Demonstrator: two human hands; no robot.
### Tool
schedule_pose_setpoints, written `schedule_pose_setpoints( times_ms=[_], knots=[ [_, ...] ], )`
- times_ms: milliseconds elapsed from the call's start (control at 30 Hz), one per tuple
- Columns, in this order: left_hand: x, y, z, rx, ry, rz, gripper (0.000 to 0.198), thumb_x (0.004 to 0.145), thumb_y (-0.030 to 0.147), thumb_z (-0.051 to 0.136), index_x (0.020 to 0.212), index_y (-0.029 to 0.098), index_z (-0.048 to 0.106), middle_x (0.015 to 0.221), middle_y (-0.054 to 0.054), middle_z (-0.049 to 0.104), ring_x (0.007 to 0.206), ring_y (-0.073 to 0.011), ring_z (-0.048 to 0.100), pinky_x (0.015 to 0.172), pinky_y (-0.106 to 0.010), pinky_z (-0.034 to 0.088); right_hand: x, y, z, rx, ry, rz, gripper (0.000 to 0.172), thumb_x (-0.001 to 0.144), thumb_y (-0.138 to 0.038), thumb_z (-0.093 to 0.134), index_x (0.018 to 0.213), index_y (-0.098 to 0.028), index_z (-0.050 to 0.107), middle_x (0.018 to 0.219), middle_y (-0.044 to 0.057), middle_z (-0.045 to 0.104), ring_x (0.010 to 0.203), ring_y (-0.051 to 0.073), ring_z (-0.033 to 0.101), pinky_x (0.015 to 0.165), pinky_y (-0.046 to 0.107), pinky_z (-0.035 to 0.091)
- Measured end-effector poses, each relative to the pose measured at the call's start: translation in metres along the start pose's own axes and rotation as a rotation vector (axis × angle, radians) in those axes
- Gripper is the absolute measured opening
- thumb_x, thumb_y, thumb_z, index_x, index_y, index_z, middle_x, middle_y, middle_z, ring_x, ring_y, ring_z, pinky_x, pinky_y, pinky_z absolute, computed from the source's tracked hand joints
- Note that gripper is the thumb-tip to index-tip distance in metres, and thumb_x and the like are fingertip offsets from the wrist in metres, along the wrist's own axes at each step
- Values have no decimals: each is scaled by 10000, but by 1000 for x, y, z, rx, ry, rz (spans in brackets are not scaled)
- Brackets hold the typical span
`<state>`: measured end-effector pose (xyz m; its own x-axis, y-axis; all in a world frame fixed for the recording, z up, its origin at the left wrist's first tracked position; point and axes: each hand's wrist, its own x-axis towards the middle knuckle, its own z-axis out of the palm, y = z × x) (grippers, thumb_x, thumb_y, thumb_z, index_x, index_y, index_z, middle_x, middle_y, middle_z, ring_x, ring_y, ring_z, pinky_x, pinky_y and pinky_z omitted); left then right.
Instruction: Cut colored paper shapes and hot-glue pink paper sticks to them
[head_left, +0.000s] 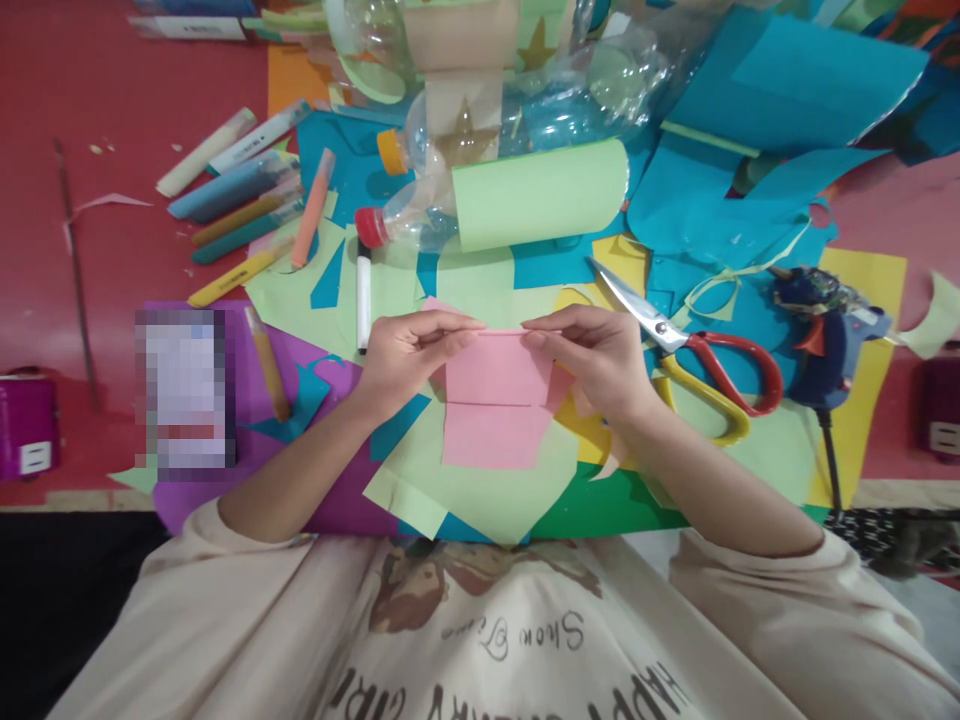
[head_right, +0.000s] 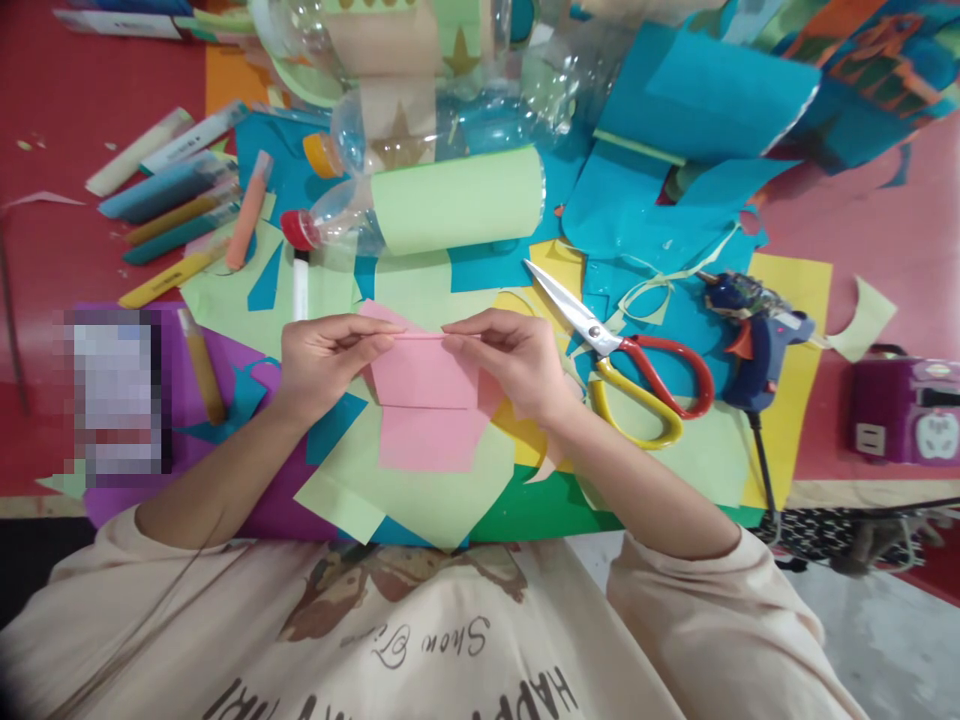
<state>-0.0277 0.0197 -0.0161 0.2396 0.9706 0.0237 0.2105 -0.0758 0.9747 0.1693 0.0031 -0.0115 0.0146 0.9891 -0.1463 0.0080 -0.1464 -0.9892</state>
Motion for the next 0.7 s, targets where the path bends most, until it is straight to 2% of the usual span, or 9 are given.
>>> schedule_pose_setpoints(
  times_ms=[233,333,433,533,700],
  knots=[
    [0,0,-2,13,-6,-1,225,799,398,652,857,210,762,838,-27,758,720,-119,681,566,-170,504,-1,1,-2,20,-12,-44,104,633,-143,735,662,-241,754,615,-14,694,561,98,595,488,227,455],
    [0,0,-1,-29,-95,9,194,796,370,665,877,222,759,857,-24,760,709,-111,684,531,-154,488,-2,3,-2,17,-74,-29,105,652,-141,733,677,-240,755,649,-10,704,596,105,616,531,238,487],
    [-1,1,0,-42,-174,-4,181,800,358,666,899,238,758,922,-25,758,825,-134,700,636,-167,527,-3,5,-1,23,-115,-8,87,658,-164,745,700,-240,758,677,-5,714,611,111,629,550,245,502],
    [-3,3,1,-26,-163,-26,192,812,371,650,909,243,756,947,-24,755,878,-148,700,704,-188,541,-4,6,-2,12,-111,-6,78,660,-180,748,705,-243,759,680,-2,714,621,116,635,563,253,507],
    [-4,4,2,-41,-149,-18,170,818,350,648,906,253,757,950,-14,756,881,-135,702,721,-176,546,-3,6,-2,4,-107,-13,85,659,-178,746,708,-245,761,668,-6,705,619,114,626,569,259,500]
  ],
)
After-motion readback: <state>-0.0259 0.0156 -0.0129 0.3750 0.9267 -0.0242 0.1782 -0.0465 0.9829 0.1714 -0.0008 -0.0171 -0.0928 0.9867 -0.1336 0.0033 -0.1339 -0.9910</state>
